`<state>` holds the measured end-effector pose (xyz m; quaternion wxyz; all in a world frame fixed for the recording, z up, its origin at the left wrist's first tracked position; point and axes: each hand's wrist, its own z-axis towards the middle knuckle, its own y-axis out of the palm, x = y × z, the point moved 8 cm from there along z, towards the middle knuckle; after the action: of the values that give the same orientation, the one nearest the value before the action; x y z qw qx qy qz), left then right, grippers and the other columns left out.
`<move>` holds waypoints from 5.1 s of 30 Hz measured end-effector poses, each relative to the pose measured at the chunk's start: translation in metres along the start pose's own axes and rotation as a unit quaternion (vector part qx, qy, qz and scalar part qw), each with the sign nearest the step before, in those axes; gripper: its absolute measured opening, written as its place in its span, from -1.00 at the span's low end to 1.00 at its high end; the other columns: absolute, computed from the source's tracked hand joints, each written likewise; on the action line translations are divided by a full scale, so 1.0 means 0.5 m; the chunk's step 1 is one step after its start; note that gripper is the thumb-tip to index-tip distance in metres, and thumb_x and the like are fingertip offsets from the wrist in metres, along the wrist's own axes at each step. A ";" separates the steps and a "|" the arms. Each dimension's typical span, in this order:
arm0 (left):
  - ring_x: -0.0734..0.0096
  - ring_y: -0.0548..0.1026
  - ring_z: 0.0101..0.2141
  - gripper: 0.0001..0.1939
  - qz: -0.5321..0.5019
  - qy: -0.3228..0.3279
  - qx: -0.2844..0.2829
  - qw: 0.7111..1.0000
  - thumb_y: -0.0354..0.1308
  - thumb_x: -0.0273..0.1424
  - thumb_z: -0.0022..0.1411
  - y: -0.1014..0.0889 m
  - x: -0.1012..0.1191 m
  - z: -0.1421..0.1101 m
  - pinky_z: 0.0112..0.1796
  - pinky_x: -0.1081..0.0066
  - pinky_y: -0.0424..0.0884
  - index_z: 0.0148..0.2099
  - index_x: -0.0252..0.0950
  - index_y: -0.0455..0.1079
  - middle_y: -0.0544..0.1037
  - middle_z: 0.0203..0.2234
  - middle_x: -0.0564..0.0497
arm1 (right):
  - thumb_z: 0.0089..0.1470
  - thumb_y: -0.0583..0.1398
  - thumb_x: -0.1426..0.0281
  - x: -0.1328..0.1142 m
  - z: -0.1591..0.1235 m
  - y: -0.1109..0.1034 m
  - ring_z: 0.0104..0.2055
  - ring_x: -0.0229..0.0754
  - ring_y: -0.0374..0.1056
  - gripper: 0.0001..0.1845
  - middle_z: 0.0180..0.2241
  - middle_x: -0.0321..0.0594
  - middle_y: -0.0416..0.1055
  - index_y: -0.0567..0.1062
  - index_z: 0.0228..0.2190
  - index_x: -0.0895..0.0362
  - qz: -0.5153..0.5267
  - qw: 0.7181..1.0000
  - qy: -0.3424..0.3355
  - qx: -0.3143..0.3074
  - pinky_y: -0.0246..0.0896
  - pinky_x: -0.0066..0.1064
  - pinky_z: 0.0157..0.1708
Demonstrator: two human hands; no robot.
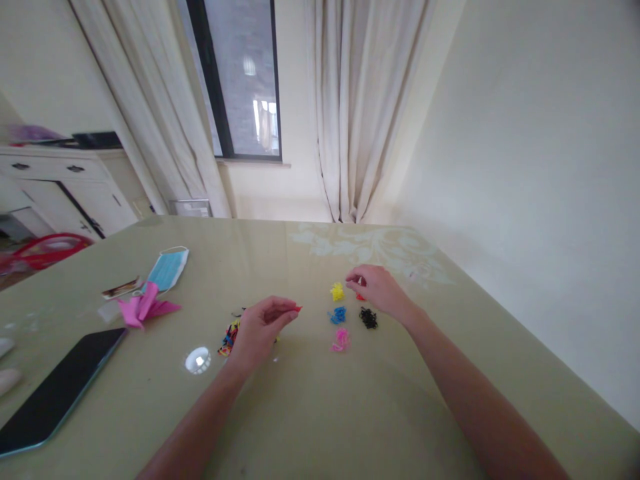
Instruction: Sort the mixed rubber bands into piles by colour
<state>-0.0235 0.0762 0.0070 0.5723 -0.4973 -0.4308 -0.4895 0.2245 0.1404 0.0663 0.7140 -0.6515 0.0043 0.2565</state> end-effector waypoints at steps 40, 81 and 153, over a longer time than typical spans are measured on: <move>0.04 0.53 -0.08 -0.77 0.535 0.035 -0.038 0.843 0.04 -0.38 0.39 -0.022 -0.038 -0.002 -0.06 0.14 0.28 -0.17 -0.21 0.54 0.62 -0.18 -0.09 | 0.14 0.37 0.13 -0.158 -0.123 -0.154 -0.46 -0.25 0.30 -0.70 -0.47 -0.22 0.52 0.69 -0.31 0.12 0.358 0.930 -0.085 0.012 0.19 -0.41 -0.50; 0.38 0.58 -0.37 -0.71 -0.084 -0.024 -0.060 0.994 0.43 -0.18 0.06 0.030 -0.003 -0.011 -0.26 0.41 0.51 -0.27 -0.28 0.59 0.68 -0.42 -0.02 | 0.22 0.34 0.33 -0.204 -0.058 0.046 -0.32 -0.22 0.45 -0.85 -0.30 -0.20 0.59 0.67 -0.20 0.13 0.127 0.973 -0.183 -0.052 0.26 -0.42 -0.27; 0.29 0.65 -0.21 -0.47 -0.242 -0.143 -0.058 0.958 0.53 -0.11 -0.02 0.047 -0.035 -0.029 -0.13 0.36 0.50 -0.09 -0.32 0.53 0.72 -0.29 -0.13 | 0.32 0.24 0.35 -0.212 -0.081 0.045 -0.25 -0.19 0.45 -0.87 -0.27 -0.21 0.56 0.61 -0.23 0.09 0.067 0.977 -0.200 0.040 0.21 -0.39 -0.22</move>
<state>-0.0029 0.0650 -0.0156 0.3396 -0.4752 -0.5862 -0.5614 0.1372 0.0649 0.0756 0.7069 -0.5561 -0.0851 0.4287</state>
